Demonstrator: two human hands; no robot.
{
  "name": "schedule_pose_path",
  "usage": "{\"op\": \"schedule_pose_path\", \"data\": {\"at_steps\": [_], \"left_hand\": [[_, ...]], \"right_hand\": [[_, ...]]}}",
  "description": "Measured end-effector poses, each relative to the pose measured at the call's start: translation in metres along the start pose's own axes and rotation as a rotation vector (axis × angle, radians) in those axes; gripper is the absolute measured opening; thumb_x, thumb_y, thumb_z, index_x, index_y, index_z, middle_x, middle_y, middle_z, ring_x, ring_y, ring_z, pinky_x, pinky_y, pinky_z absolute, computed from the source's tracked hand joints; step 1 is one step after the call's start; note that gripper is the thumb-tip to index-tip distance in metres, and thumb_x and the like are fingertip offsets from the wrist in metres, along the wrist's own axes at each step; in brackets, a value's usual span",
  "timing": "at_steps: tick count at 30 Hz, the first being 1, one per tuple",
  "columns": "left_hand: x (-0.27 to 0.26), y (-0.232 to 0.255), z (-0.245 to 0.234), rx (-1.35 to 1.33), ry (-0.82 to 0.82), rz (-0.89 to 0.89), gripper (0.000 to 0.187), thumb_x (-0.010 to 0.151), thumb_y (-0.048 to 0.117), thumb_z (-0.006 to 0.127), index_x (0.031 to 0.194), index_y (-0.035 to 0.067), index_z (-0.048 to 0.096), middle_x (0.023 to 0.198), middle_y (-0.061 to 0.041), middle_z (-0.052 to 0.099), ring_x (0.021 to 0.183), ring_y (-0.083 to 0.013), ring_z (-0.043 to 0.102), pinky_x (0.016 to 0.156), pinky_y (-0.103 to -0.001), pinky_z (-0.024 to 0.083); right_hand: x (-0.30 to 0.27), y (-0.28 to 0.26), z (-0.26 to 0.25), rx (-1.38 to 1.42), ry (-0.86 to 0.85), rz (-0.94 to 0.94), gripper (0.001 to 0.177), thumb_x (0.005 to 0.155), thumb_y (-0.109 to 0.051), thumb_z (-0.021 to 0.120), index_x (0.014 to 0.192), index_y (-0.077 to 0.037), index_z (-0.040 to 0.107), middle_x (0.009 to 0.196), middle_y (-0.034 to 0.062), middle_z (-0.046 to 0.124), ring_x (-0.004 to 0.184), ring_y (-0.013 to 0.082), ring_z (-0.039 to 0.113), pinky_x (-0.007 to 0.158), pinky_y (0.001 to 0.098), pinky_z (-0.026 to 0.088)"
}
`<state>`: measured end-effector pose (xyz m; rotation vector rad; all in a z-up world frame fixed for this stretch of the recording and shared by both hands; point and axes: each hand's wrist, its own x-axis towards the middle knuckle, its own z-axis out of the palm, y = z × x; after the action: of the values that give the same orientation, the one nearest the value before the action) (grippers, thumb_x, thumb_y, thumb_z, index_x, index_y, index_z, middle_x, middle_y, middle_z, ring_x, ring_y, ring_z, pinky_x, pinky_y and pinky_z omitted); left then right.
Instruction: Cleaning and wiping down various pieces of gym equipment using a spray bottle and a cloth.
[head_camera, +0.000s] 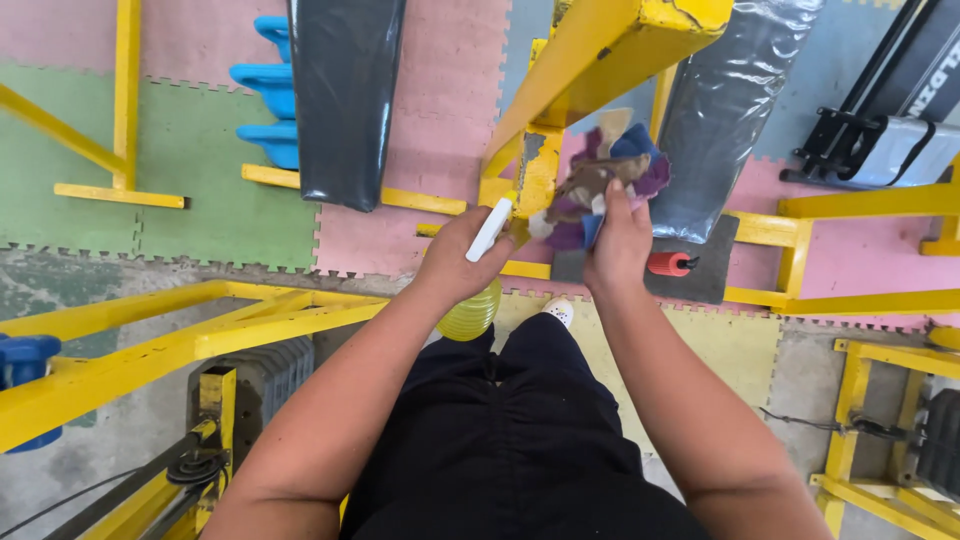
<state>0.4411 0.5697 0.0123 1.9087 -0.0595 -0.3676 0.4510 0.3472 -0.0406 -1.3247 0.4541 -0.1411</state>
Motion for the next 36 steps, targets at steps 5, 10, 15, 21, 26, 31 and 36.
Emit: {"op": "schedule_pose_path", "data": {"at_steps": [5, 10, 15, 21, 26, 31, 36], "left_hand": [[-0.001, -0.004, -0.002, 0.044, 0.019, 0.026, 0.031, 0.085, 0.029, 0.068, 0.105, 0.005, 0.069, 0.097, -0.018, 0.071, 0.091, -0.0334, 0.072, 0.082, -0.040, 0.056], [-0.009, 0.002, -0.011, 0.019, 0.036, 0.030, 0.031, 0.086, 0.028, 0.068, 0.106, 0.004, 0.068, 0.097, -0.018, 0.071, 0.089, -0.0334, 0.072, 0.080, -0.039, 0.057], [-0.013, 0.015, -0.019, 0.032, 0.057, 0.009, 0.031, 0.087, 0.028, 0.068, 0.107, 0.005, 0.069, 0.096, -0.016, 0.074, 0.090, -0.0311, 0.073, 0.080, -0.037, 0.057], [-0.009, 0.037, -0.014, -0.037, 0.037, 0.086, 0.031, 0.087, 0.027, 0.068, 0.109, 0.005, 0.069, 0.091, -0.013, 0.073, 0.083, -0.0249, 0.073, 0.077, -0.035, 0.057], [-0.011, 0.054, -0.005, -0.041, 0.030, 0.142, 0.029, 0.089, 0.028, 0.070, 0.107, 0.004, 0.069, 0.090, -0.012, 0.070, 0.080, -0.0225, 0.070, 0.074, -0.034, 0.055], [-0.010, 0.083, -0.007, -0.034, 0.063, 0.158, 0.028, 0.090, 0.027, 0.070, 0.107, 0.005, 0.069, 0.091, -0.011, 0.071, 0.082, -0.0215, 0.071, 0.075, -0.034, 0.056], [-0.005, 0.127, -0.013, -0.071, 0.126, 0.230, 0.024, 0.094, 0.026, 0.068, 0.107, 0.005, 0.068, 0.092, -0.010, 0.073, 0.084, -0.0206, 0.073, 0.078, -0.032, 0.057]], "right_hand": [[0.056, 0.015, 0.040, 0.474, -0.022, 0.372, 0.014, 0.101, -0.009, 0.060, 0.113, -0.002, 0.059, 0.106, 0.0128, 0.067, 0.097, 0.0263, 0.069, 0.092, 0.0462, 0.058], [0.092, 0.030, 0.058, 0.740, -0.028, 0.536, 0.019, 0.096, 0.002, 0.057, 0.114, 0.002, 0.058, 0.112, 0.0167, 0.066, 0.107, 0.0319, 0.067, 0.106, 0.0488, 0.057], [0.063, -0.054, 0.075, 0.755, -0.085, 0.433, 0.025, 0.090, 0.006, 0.054, 0.114, 0.005, 0.058, 0.114, 0.0201, 0.067, 0.109, 0.0354, 0.068, 0.106, 0.0506, 0.056], [0.022, -0.160, 0.072, 0.754, -0.153, 0.359, 0.019, 0.092, 0.004, 0.058, 0.110, 0.007, 0.059, 0.109, 0.0203, 0.069, 0.102, 0.0329, 0.071, 0.105, 0.0475, 0.058], [-0.009, -0.229, 0.057, 0.792, -0.379, 0.162, 0.004, 0.100, 0.003, 0.063, 0.101, 0.000, 0.061, 0.103, 0.0125, 0.067, 0.100, 0.0262, 0.069, 0.103, 0.0426, 0.059], [-0.012, -0.275, 0.017, 0.124, -0.218, -0.623, 0.009, 0.109, -0.001, 0.058, 0.111, 0.001, 0.066, 0.106, 0.0106, 0.068, 0.096, 0.0224, 0.066, 0.090, 0.0349, 0.054], [0.008, -0.269, 0.036, -0.344, -0.222, -0.761, 0.007, 0.108, -0.005, 0.062, 0.103, 0.000, 0.060, 0.089, 0.0091, 0.057, 0.073, 0.0185, 0.050, 0.067, 0.0307, 0.040]]}}
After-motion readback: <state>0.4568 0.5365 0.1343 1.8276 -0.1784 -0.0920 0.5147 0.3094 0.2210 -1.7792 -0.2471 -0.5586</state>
